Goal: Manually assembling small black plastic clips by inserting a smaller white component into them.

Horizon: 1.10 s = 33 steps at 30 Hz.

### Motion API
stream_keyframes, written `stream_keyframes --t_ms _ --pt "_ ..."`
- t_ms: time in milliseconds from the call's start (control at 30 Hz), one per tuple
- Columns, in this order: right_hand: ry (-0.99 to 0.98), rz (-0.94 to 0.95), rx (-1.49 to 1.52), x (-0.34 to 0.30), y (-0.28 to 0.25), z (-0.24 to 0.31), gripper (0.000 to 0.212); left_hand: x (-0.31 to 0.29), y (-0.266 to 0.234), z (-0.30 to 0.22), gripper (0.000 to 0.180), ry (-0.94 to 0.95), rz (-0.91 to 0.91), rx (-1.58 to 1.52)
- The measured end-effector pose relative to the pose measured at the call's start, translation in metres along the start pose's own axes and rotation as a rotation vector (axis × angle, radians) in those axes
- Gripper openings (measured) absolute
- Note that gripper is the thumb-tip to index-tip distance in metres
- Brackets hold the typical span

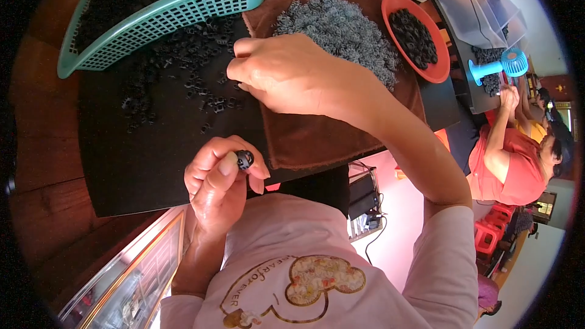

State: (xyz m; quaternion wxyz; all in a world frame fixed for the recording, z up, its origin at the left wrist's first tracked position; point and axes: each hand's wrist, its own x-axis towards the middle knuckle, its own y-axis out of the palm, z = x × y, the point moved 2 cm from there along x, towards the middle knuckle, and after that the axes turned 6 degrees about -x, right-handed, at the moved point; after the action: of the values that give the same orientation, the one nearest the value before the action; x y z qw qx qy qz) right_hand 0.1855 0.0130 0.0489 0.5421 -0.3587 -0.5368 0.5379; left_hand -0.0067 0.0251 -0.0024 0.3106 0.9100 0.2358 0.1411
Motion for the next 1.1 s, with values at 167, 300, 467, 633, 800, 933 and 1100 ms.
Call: stream_keyframes --t_ms 167,300,467,633,800,933,1100 --pt "-0.011 0.071 -0.094 0.004 0.005 0.003 0.008 0.0 0.002 -0.001 0.024 -0.01 -0.021 -0.011" --pt "-0.039 0.081 -0.107 0.005 0.006 0.006 0.008 -0.001 0.006 -0.001 0.019 -0.026 -0.062 -0.085" --pt "-0.045 0.108 -0.127 0.008 0.008 0.007 0.007 0.0 0.006 0.001 0.019 -0.01 -0.061 -0.091" --pt "-0.021 0.097 -0.11 0.01 0.011 0.006 0.008 0.0 0.007 0.0 0.019 -0.007 -0.07 -0.12" --pt "-0.026 0.012 -0.038 0.005 0.013 0.003 0.008 0.001 0.006 0.002 0.019 0.014 -0.056 -0.128" --pt "0.008 -0.185 0.322 -0.004 0.002 0.008 0.011 0.0 0.005 0.004 0.019 0.041 -0.084 -0.141" --pt "0.161 -0.238 0.673 -0.034 -0.012 0.021 0.014 0.001 0.005 0.005 0.02 0.055 -0.116 -0.133"
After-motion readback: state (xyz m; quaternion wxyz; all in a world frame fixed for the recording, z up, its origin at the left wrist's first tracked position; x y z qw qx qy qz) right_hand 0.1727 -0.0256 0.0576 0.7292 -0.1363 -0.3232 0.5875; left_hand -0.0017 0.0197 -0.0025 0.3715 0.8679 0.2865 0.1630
